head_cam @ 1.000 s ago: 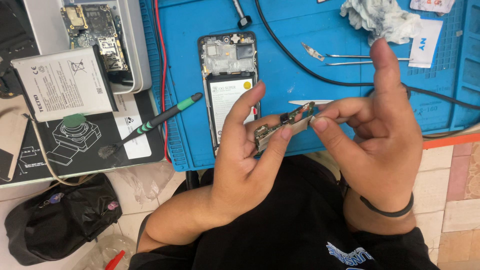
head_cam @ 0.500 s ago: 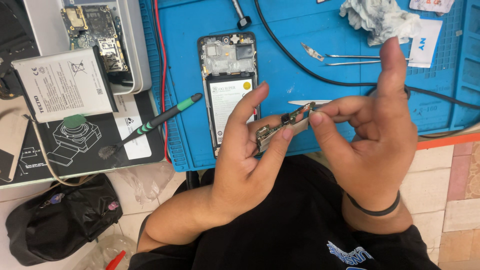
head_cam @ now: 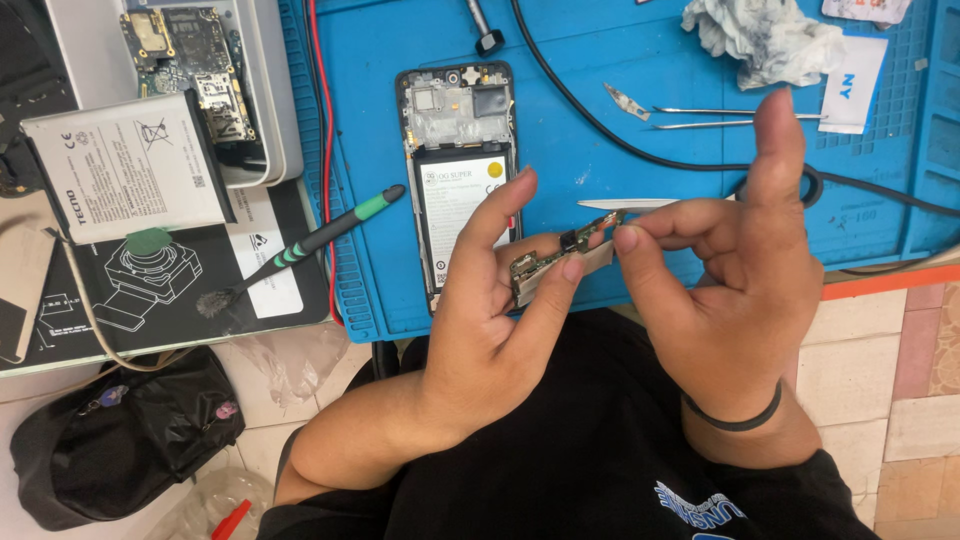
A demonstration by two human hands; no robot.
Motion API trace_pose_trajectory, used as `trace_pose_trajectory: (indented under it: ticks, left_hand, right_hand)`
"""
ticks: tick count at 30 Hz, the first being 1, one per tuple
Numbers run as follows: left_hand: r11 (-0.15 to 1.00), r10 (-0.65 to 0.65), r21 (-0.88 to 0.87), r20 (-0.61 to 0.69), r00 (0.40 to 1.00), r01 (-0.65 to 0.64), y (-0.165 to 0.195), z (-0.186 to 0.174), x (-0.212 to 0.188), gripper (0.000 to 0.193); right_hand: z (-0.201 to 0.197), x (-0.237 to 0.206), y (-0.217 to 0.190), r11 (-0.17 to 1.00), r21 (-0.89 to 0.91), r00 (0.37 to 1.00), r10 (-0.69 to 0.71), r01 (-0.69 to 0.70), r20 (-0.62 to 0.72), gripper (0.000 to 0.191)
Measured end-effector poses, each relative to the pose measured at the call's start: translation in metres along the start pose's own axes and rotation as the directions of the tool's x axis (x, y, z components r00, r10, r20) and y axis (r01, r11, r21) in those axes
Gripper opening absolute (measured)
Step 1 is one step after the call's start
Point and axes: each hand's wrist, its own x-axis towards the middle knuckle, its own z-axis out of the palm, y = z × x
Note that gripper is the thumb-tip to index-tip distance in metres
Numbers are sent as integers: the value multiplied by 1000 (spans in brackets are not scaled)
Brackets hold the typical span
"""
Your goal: The person reassembles a disassembled smartphone on a blue repair mat. They fit a small internal component with a cardboard backing into the phone body, press it into place, then align and press the screen assembly onto the frame, working the edges by hand.
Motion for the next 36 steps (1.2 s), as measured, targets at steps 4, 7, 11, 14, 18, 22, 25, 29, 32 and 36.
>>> trace_pose_trajectory:
  ticks: [4,7,11,14,18,22,25,29,32,36]
  left_hand:
    - [1000,-12,-7,5,1000,12,2,0,0,56]
    - [998,4,56,-9,1000,-4,5,1,2,59]
    - [992,10,124,-31,999,-7,4,1,2,58]
    - [999,-34,7,-15,999,34,0,-2,-2,57]
    - [988,-104,-121,-32,994,99,-5,-5,-7,63]
    - [994,-95,-52,15,995,96,-6,-7,-6,64]
    - [986,-125,-101,88,988,134,-1,-8,-8,62]
    - [979,-189,-59,99,977,195,3,-10,-7,67]
    - [956,-213,-180,116,970,232,4,-11,-6,72]
    - [937,-204,-271,90,975,221,3,-12,-9,79]
  right_hand:
    - [4,6,-6,998,-15,998,-55,55,-12,81]
    - [6,8,-9,999,36,1000,-12,12,-2,79]
    - [3,4,-10,980,159,991,108,-119,76,72]
    - [1,2,-7,965,207,985,147,-164,93,69]
    - [-5,3,-4,906,326,960,224,-269,170,70]
    - [-6,10,-5,845,406,935,279,-347,219,74]
    - [-11,11,-6,811,420,910,324,-407,257,73]
    - [-21,8,-1,773,442,887,345,-454,307,68]
    - [-28,5,4,777,421,874,338,-468,349,56]
    - [-30,2,8,788,396,869,336,-471,364,39]
